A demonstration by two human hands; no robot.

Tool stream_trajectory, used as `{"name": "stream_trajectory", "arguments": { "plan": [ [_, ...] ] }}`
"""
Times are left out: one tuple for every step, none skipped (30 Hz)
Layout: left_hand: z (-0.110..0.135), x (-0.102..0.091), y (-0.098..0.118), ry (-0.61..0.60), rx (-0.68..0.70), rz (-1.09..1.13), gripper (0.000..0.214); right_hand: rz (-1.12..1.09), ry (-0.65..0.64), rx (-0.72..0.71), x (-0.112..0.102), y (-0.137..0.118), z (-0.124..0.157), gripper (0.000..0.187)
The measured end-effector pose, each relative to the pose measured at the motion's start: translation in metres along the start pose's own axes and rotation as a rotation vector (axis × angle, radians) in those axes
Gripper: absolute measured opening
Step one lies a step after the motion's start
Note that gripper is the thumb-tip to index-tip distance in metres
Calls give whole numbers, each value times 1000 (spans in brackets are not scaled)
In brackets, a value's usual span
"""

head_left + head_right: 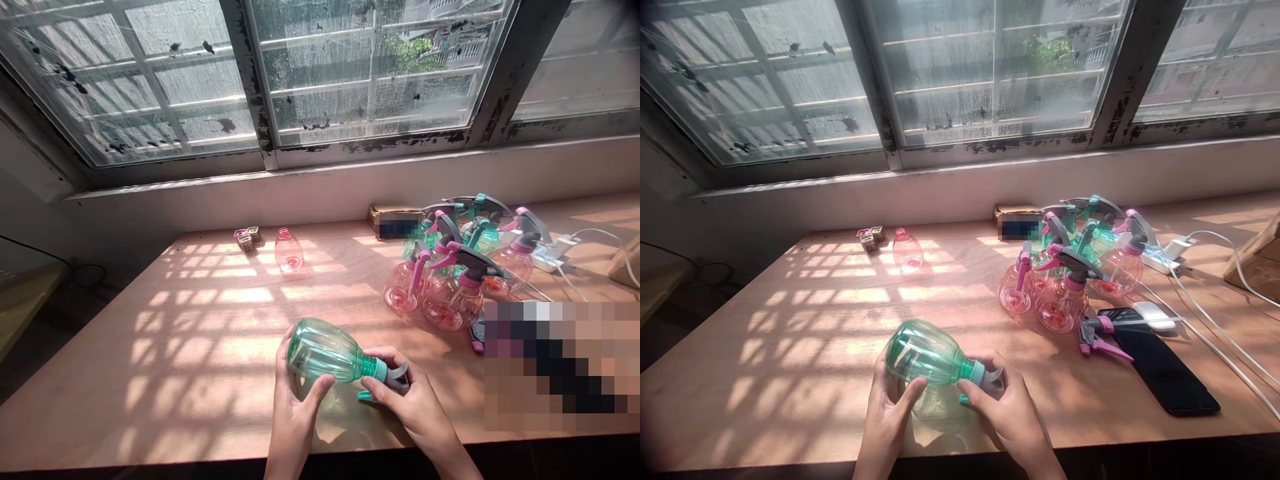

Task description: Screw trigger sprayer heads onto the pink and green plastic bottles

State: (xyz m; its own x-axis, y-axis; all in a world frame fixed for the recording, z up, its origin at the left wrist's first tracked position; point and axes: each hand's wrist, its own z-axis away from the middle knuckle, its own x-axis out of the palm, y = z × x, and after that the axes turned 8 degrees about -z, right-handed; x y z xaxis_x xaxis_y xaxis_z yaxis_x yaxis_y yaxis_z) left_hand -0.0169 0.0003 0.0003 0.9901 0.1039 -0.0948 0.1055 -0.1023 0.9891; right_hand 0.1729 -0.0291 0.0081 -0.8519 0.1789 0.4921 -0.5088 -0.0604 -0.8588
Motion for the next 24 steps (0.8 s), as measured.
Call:
{"name": "stream_trajectory", "arguments": {
  "plan": [
    [-1,0,-1,5,-1,-3,81,-3,0,2,0,0,0,43],
    [-1,0,-1,2,-1,-10,80,-7,2,4,-1,1,0,43],
    [-2,0,-2,-6,2,-14,79,-6,2,2,-3,1,-1,42],
    [-2,1,-2,-15,5,-11,79,-1,0,-2,-5,2,-3,41],
    [-2,1,-2,-24,6,-4,79,5,-2,-11,-8,3,-4,41],
    [-2,1,-1,-33,4,4,79,13,-6,-24,-11,3,-5,41],
    [-2,1,-1,-40,2,9,79,24,-9,-40,-13,4,-7,41],
    [-2,1,0,-49,0,8,79,37,-11,-55,-15,4,-8,40],
    [-1,1,1,-61,0,-1,80,50,-9,-66,-16,4,-8,40],
    [0,1,1,-75,-1,-10,82,65,-5,-73,-16,4,-9,40],
    [0,1,1,-85,1,-14,84,75,1,-73,-15,3,-8,41],
    [1,1,2,-87,4,-9,86,71,7,-65,-13,3,-7,41],
    [2,1,3,-81,4,2,86,51,14,-52,-10,1,-6,42],
    [2,1,4,-68,0,14,84,19,20,-35,-7,0,-5,42],
    [2,1,6,-49,-8,24,80,-15,26,-18,-4,-1,-4,43],
    [2,2,8,-30,-20,28,74,-43,31,-3,-1,-1,-2,43],
    [2,2,10,-15,-32,27,69,-60,35,8,1,-2,-1,44],
    [2,2,11,-4,-41,26,65,-67,40,13,3,-2,-1,44],
    [1,2,12,4,-43,29,63,-68,45,14,4,-2,0,44],
    [0,2,11,4,-37,38,63,-65,50,10,4,-2,-1,44],
    [-1,1,10,-4,-31,51,64,-59,55,2,3,-3,-1,44],
    [-2,1,7,-19,-26,63,65,-53,62,-9,2,-3,-2,44],
    [-3,0,5,-39,-22,71,67,-45,72,-22,1,-3,-2,44],
    [-3,-1,2,-60,-19,74,69,-37,84,-39,0,-3,-3,43]
  ]
}}
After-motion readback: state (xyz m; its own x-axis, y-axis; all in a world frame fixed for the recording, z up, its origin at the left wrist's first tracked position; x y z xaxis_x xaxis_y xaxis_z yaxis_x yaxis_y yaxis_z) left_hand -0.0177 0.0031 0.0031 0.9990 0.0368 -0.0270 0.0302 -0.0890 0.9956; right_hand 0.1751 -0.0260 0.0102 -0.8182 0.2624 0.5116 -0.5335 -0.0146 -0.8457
